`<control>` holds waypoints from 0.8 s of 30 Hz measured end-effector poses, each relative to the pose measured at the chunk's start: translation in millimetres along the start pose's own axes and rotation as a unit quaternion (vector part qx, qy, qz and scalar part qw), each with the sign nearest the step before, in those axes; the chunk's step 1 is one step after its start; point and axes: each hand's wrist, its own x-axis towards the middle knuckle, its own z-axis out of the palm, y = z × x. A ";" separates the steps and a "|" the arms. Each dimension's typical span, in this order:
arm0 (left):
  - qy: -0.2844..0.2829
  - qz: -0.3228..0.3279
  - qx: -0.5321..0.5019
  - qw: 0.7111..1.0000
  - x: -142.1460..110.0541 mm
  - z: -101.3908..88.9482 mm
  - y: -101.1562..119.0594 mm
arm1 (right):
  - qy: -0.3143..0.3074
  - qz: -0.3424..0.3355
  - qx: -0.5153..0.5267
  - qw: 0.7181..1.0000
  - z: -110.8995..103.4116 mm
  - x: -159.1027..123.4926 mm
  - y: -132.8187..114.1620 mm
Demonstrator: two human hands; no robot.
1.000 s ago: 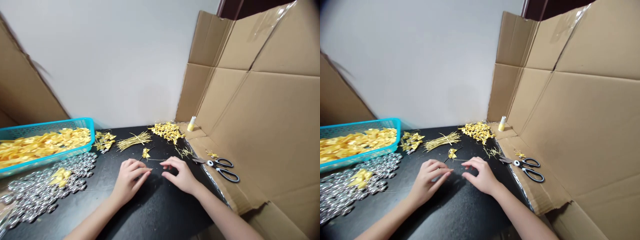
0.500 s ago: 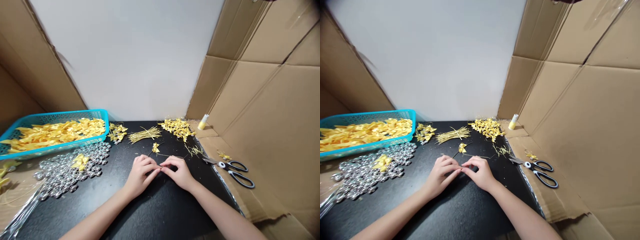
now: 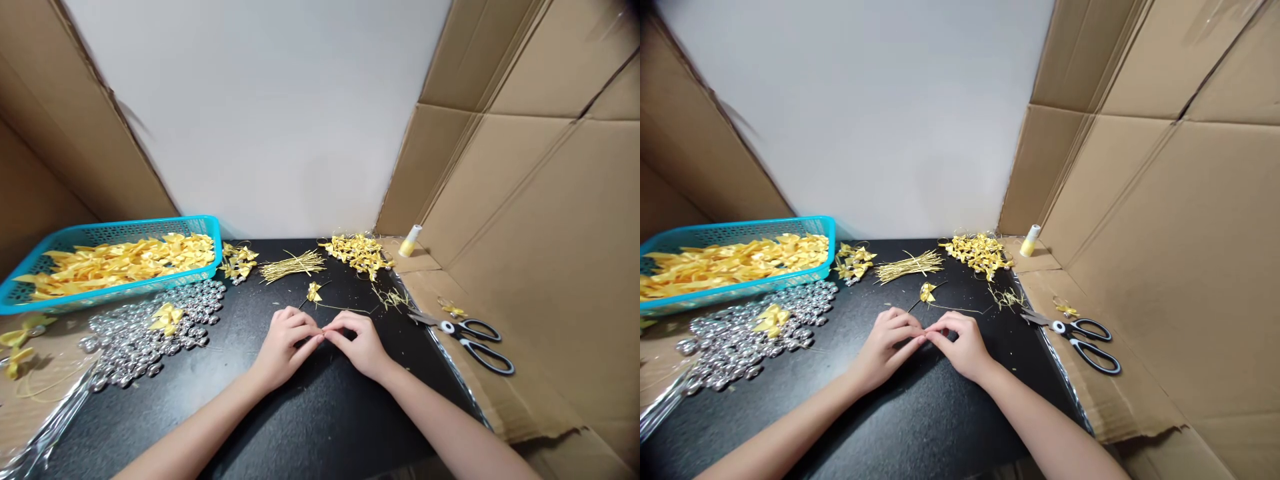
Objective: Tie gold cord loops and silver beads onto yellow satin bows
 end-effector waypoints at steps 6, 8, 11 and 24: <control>-0.010 -0.010 -0.008 1.000 0.7 0.9 2.6 | -0.002 0.026 0.034 0.999 2.8 0.3 -5.4; -0.018 -0.014 -0.017 1.000 1.3 -0.9 5.0 | 0.010 0.033 0.056 0.998 0.5 1.3 -7.2; -0.034 -0.015 -0.035 0.999 3.3 -10.2 6.7 | 0.058 0.048 0.094 0.993 -12.9 5.8 -5.0; 0.119 -0.140 -0.310 0.933 10.9 -89.2 -35.5 | 0.272 0.149 0.201 0.929 -54.3 22.2 20.3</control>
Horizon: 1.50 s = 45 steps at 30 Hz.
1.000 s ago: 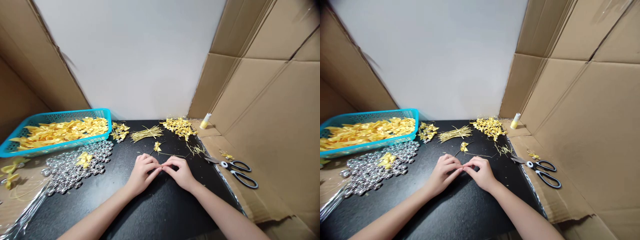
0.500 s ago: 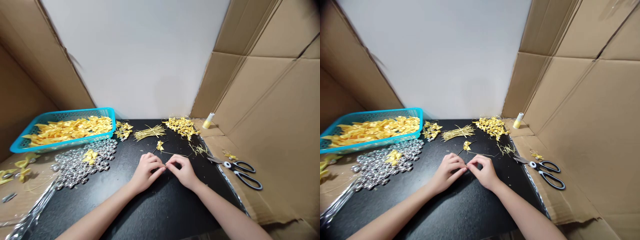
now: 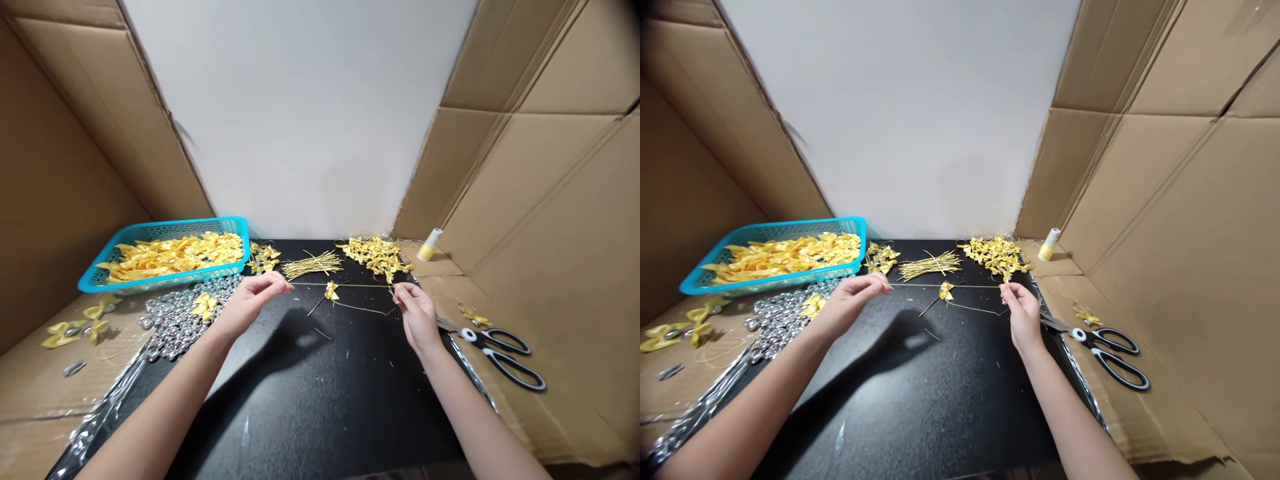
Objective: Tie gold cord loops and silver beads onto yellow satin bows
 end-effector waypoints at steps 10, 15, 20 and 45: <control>0.057 0.002 -0.199 0.978 30.0 -0.7 47.3 | -0.134 0.138 -0.014 0.981 32.2 -22.0 5.1; 0.073 -0.040 -0.305 0.949 41.6 14.6 68.5 | -0.228 0.217 -0.028 0.949 41.0 -34.7 0.1; 0.058 -0.047 -0.263 0.962 52.6 22.2 95.2 | -0.267 0.258 -0.032 0.928 43.2 -38.3 1.0; 0.040 -0.034 -0.253 0.966 68.7 37.7 130.2 | -0.224 -0.030 -0.104 0.969 62.4 19.8 -57.3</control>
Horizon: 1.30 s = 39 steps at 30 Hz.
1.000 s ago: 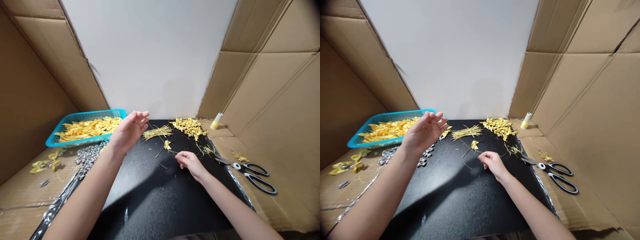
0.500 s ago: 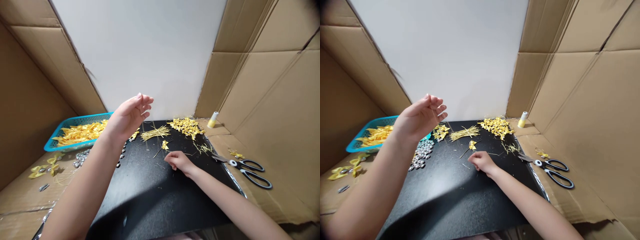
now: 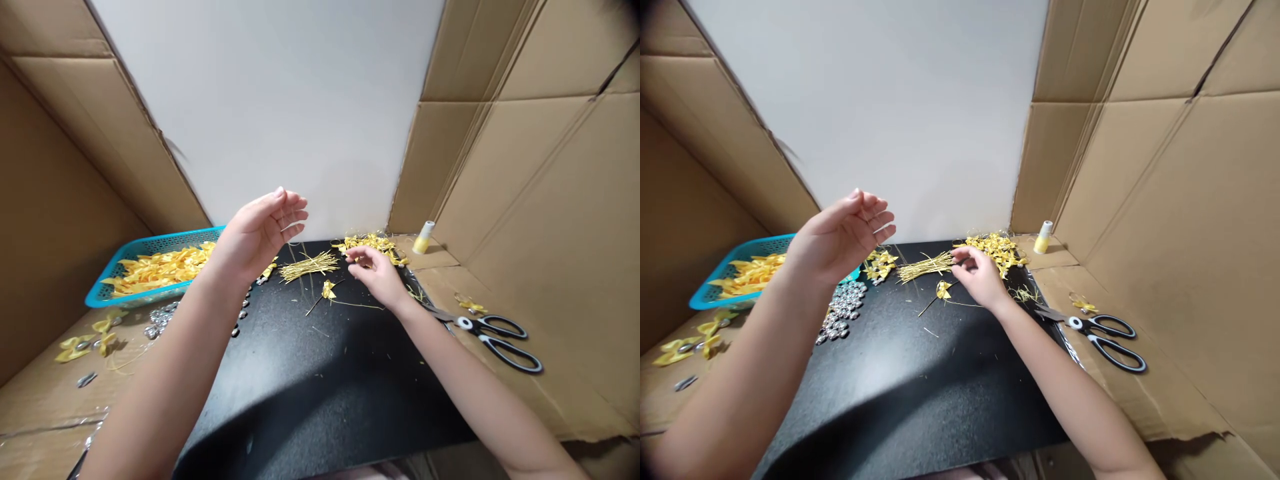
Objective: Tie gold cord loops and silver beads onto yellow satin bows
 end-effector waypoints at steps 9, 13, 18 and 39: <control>0.007 0.001 0.033 0.999 -3.5 8.2 -2.3 | -0.071 -0.161 -0.073 0.982 33.6 -3.2 -16.3; 0.010 0.004 0.030 0.999 -2.9 7.2 0.1 | -0.136 -0.122 -0.024 0.983 39.1 7.5 -2.9; 0.008 0.010 0.018 1.000 -2.9 5.0 3.8 | -0.211 -0.131 -0.011 0.969 36.3 6.9 15.0; 0.010 0.002 0.039 0.999 -2.9 3.7 8.4 | -0.167 -0.176 -0.043 0.969 56.3 3.1 27.9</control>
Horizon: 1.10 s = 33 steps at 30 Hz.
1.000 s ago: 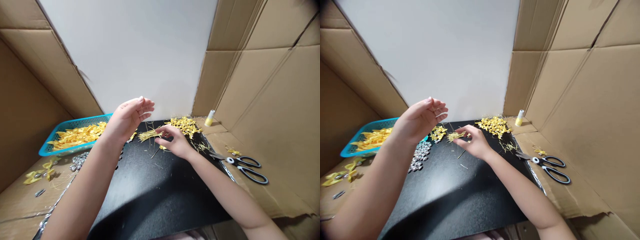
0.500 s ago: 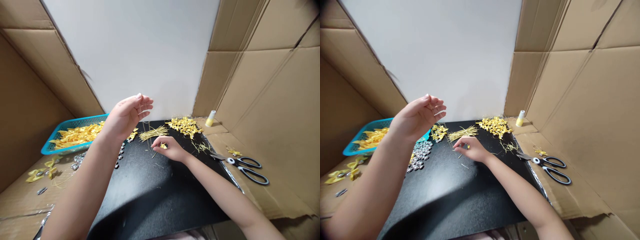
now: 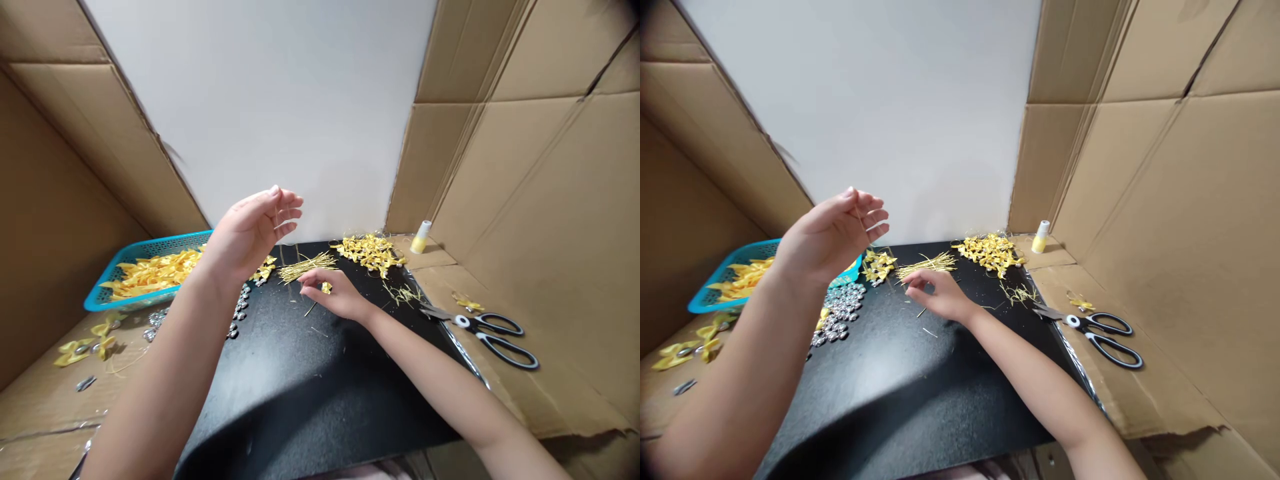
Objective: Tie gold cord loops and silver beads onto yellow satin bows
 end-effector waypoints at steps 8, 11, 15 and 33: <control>0.006 -0.002 0.005 1.000 -0.1 -1.9 -0.8 | -0.019 -0.045 -0.027 0.998 -1.5 2.5 -9.5; 0.007 -0.001 0.009 1.000 -0.6 -2.5 -0.7 | -0.019 -0.046 -0.031 0.998 -0.7 0.5 -9.0; 0.018 0.005 0.027 0.999 -0.5 -3.2 -0.9 | -0.023 -0.045 -0.032 0.998 -1.0 -2.1 -7.2; 0.008 -0.009 -0.040 0.999 0.8 -7.3 -4.6 | -0.042 -0.035 -0.044 0.998 0.1 -4.0 1.7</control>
